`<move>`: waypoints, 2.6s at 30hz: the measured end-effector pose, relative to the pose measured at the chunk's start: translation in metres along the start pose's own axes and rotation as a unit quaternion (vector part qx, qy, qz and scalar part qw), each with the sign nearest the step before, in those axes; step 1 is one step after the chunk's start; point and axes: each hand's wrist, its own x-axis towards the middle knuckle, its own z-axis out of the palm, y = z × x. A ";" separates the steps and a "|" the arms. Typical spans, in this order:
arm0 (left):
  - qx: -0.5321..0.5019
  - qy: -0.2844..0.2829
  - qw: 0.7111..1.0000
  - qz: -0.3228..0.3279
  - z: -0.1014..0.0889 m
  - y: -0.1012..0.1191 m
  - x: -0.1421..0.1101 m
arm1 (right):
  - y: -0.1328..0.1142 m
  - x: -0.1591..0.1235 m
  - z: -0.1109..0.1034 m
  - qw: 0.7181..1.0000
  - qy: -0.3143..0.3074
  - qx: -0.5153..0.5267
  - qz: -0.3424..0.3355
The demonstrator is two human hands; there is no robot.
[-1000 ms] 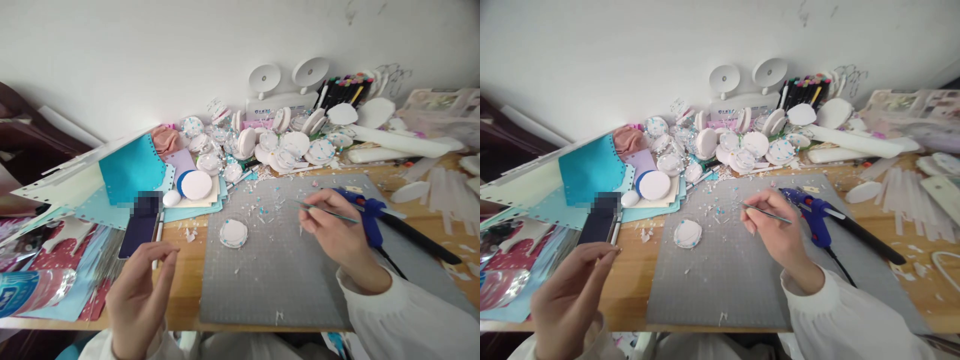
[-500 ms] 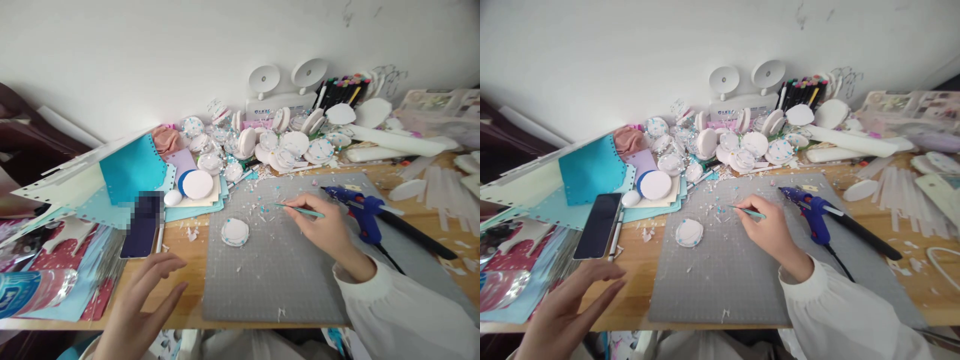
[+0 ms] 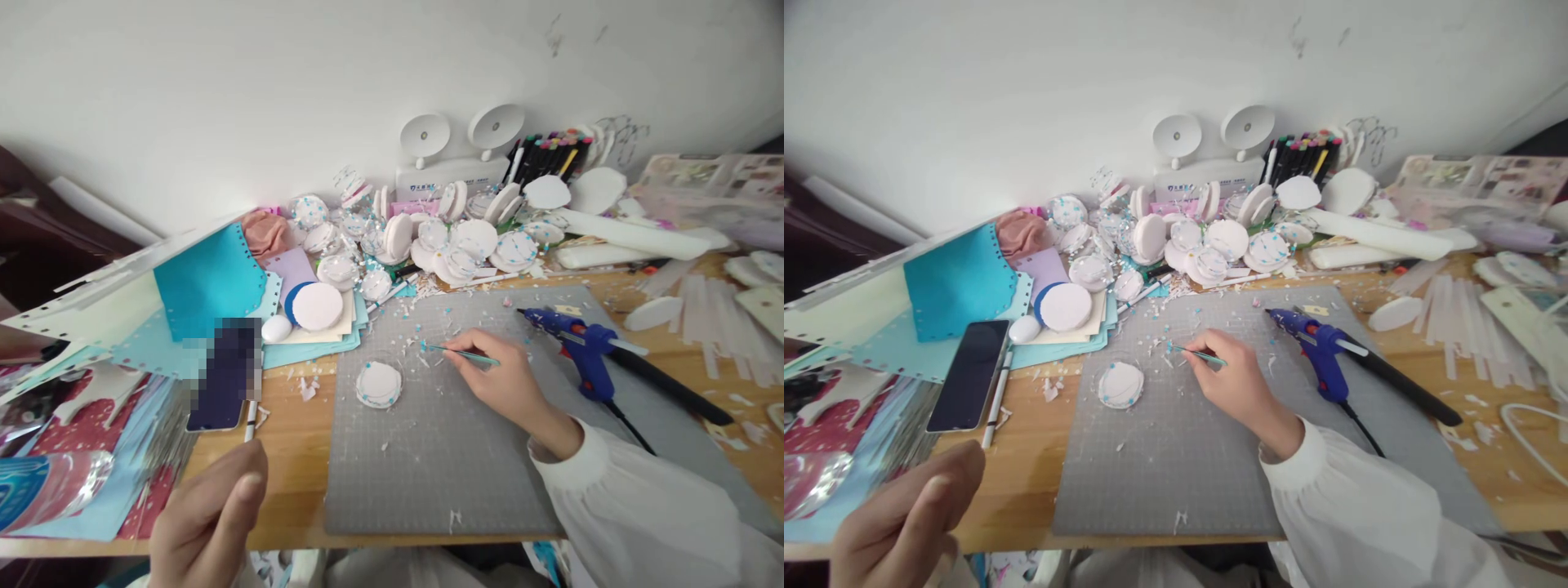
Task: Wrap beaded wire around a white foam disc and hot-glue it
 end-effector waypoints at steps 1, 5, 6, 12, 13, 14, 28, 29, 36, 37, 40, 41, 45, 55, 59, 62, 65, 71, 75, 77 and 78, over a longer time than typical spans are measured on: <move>-0.011 -0.020 1.000 0.018 0.000 -0.001 0.001 | 0.000 0.000 0.000 1.000 -0.004 0.004 -0.001; -0.030 -0.083 0.995 0.053 0.000 -0.005 0.005 | 0.001 -0.002 0.002 1.000 -0.022 0.012 -0.008; -0.031 -0.085 0.995 0.047 0.001 -0.006 0.005 | 0.001 -0.002 0.002 1.000 -0.027 0.013 -0.010; -0.106 -0.198 0.973 0.056 0.017 0.001 0.017 | -0.001 -0.001 0.002 1.000 -0.020 0.017 0.003; -0.122 -0.244 0.959 0.073 0.023 0.003 0.022 | -0.002 -0.001 0.001 1.000 -0.013 0.020 0.008; -0.138 -0.295 0.941 0.089 0.030 0.005 0.027 | -0.002 -0.001 0.000 1.000 -0.006 0.023 0.011; -0.347 -0.441 0.818 0.124 0.111 -0.037 0.037 | 0.003 -0.002 0.003 1.000 -0.014 -0.001 -0.011; -0.352 -0.428 0.824 0.117 0.110 -0.039 0.036 | 0.003 -0.001 0.003 1.000 -0.014 0.004 -0.009; -0.375 -0.386 0.840 0.071 0.107 -0.041 0.041 | -0.009 0.002 -0.008 0.997 0.016 0.067 0.032; -0.376 -0.386 0.840 0.063 0.107 -0.039 0.042 | -0.011 0.002 -0.010 0.997 0.019 0.069 0.033; -0.381 -0.394 0.835 0.054 0.106 -0.036 0.044 | -0.011 0.001 -0.010 0.998 0.014 0.057 0.026; -0.381 -0.396 0.834 0.053 0.106 -0.036 0.045 | -0.009 0.000 -0.009 0.999 0.008 0.046 0.020; -0.375 -0.401 0.834 0.051 0.106 -0.035 0.045 | -0.003 -0.003 0.000 1.000 -0.018 -0.006 -0.007; -0.384 -0.393 0.832 0.070 0.108 -0.039 0.041 | 0.001 0.000 0.003 1.000 -0.007 -0.019 0.003; -0.387 -0.397 0.830 0.064 0.108 -0.038 0.043 | 0.000 0.000 0.002 1.000 -0.013 -0.027 -0.008; -0.384 -0.405 0.828 0.056 0.107 -0.038 0.043 | -0.002 -0.001 0.002 0.999 -0.016 -0.025 -0.016; -0.380 -0.411 0.827 0.049 0.107 -0.041 0.041 | -0.002 -0.002 0.004 1.000 -0.015 -0.012 -0.024; -0.380 -0.411 0.827 0.050 0.109 -0.044 0.041 | -0.005 -0.001 0.001 1.000 0.002 0.017 0.000; -0.372 -0.411 0.831 0.049 0.108 -0.043 0.040 | -0.006 -0.001 -0.002 0.999 0.022 0.027 0.012; -0.371 -0.415 0.829 0.046 0.108 -0.043 0.040 | -0.004 -0.001 0.001 1.000 0.020 0.023 0.008; -0.372 -0.416 0.828 0.042 0.108 -0.043 0.040 | -0.002 -0.001 0.003 1.000 0.019 0.019 0.004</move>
